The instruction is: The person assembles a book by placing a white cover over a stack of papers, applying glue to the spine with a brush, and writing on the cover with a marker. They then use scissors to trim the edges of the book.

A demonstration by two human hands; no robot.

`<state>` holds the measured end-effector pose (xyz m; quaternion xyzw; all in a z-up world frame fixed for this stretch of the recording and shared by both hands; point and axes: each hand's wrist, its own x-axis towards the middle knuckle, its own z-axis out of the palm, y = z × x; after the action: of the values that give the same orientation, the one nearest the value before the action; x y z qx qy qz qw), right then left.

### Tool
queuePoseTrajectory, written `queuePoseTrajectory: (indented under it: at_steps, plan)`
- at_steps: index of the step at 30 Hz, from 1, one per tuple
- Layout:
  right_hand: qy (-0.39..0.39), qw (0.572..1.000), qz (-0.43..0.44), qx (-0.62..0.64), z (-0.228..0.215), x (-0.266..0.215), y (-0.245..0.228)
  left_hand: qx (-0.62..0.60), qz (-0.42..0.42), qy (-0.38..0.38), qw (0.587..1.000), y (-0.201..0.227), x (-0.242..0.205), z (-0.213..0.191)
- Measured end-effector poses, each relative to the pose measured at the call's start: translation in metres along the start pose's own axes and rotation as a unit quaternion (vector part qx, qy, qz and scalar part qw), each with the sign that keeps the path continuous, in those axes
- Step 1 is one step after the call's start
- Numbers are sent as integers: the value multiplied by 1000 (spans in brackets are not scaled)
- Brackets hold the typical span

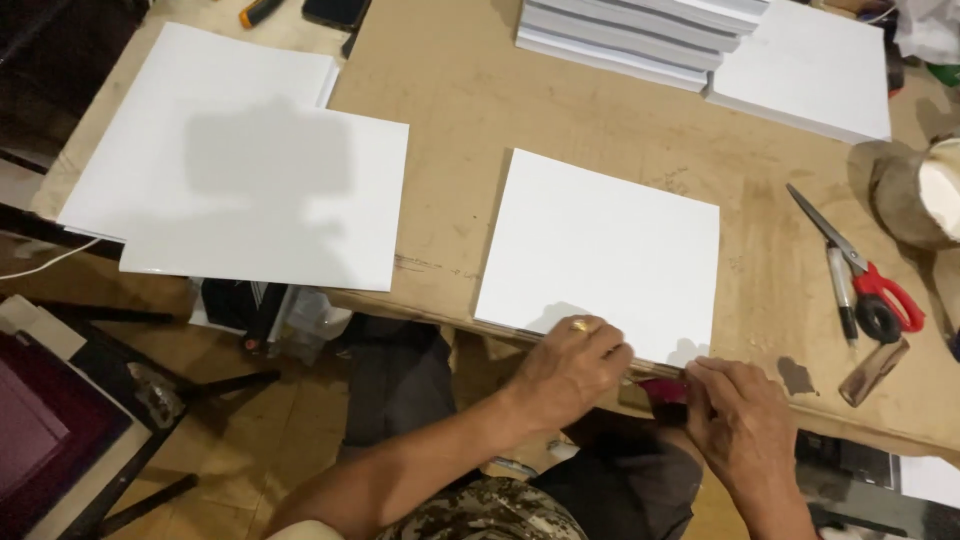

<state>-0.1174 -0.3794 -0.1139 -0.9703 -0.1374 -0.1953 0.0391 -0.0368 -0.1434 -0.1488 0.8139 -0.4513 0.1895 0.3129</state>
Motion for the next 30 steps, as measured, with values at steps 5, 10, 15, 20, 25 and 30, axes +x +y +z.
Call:
queuePoseTrajectory:
  at_steps: [5, 10, 15, 20, 25, 30]
  plan:
    - [8, 999, 0, -34, 0, 1, -1, 35, -28, -6, 999, -39, -33, -55]
    - [24, 999, -9, -44, 1, -2, -2, 54, -20, 30, 998, -73, -57, -99]
    - [-8, 998, 33, -57, -1, -8, -9, -16, -15, 101, 995, -79, -67, -110]
    - [24, 997, 66, 42, 13, 22, -77, -12, -10, 90, 996, -78, -65, -119]
    - [62, 976, -54, 200, 48, 74, -148, 20, -17, 64, 998, -77, -60, -125]
    - [90, 972, -81, 200, 48, 54, -93, 52, -36, 82, 995, -78, -60, -124]
